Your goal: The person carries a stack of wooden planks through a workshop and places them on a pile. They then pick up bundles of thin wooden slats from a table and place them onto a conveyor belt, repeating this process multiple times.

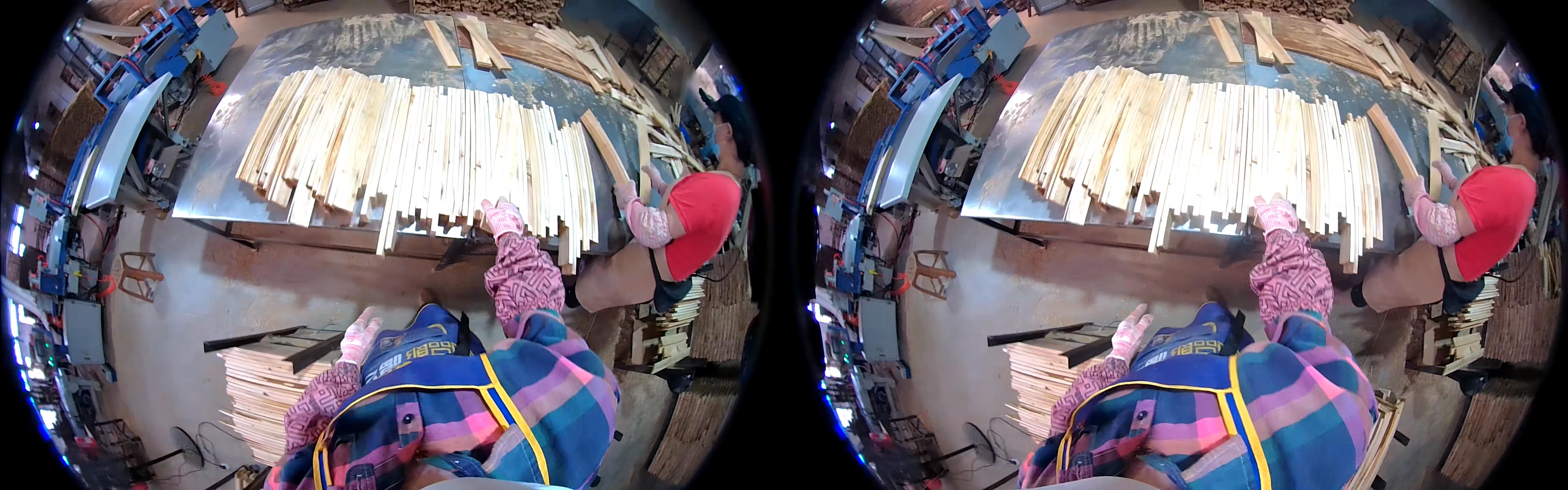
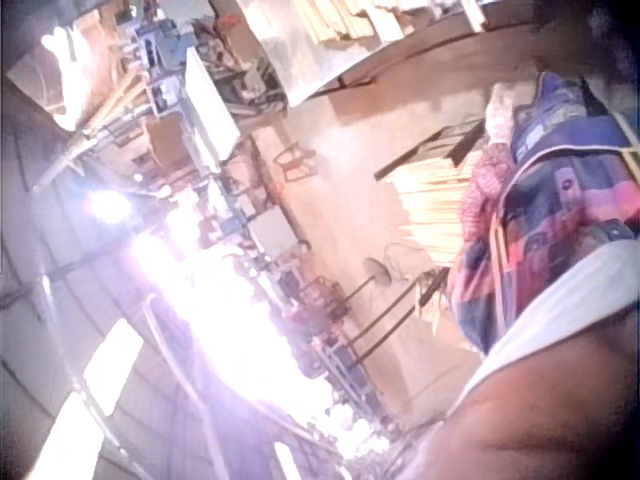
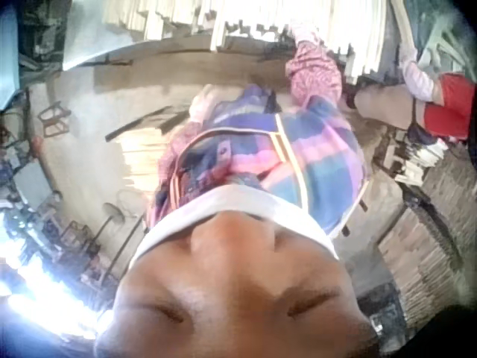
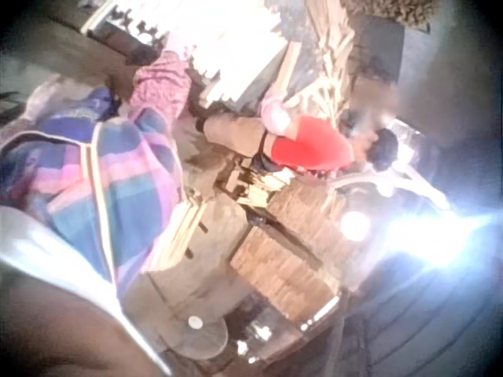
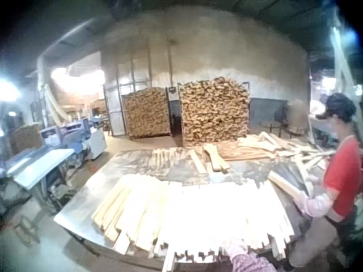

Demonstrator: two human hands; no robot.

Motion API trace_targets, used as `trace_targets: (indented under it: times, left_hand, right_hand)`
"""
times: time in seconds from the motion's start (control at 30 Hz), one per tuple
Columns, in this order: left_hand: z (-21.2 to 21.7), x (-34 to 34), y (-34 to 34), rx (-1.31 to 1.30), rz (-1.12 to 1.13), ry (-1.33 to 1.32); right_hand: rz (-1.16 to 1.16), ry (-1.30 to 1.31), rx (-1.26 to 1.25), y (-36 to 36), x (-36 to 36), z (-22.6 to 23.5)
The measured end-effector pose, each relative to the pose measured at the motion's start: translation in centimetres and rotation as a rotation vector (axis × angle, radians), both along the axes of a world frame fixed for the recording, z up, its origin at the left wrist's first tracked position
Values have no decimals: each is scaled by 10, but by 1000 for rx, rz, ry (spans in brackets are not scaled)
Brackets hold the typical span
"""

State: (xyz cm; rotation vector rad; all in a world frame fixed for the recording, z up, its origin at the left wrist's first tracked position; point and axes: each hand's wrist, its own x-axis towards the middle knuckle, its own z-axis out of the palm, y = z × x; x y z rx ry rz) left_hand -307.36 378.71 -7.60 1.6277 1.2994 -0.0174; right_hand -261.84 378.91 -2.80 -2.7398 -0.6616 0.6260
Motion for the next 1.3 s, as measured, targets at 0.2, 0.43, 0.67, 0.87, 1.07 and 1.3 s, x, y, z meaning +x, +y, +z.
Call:
trace_targets:
  times: [0.2, 0.43, 0.67, 0.87, 1.07, 1.3]
  left_hand:
    - [57, 29, 89, 127, 241, 24]
    - [80, -18, 306, 449, 480, -271]
    - [56, -37, 591, 695, 216, 64]
    - [-5, -23, 720, 656, 165, 46]
    - [0, 12, 707, 111, 287, -156]
    - [1, 20, 679, 131, 198, -343]
  right_hand:
    - [-170, 29, -104, 67, 31, 16]
    - [-464, 1067, 1053, 61, 40, 11]
    - [-668, 1068, 1254, 195, -88, -8]
    - [-855, 1127, 1112, 298, -145, -13]
    - [-447, 583, 795, 316, -165, -75]
    - [-484, 504, 736, 335, -147, -100]
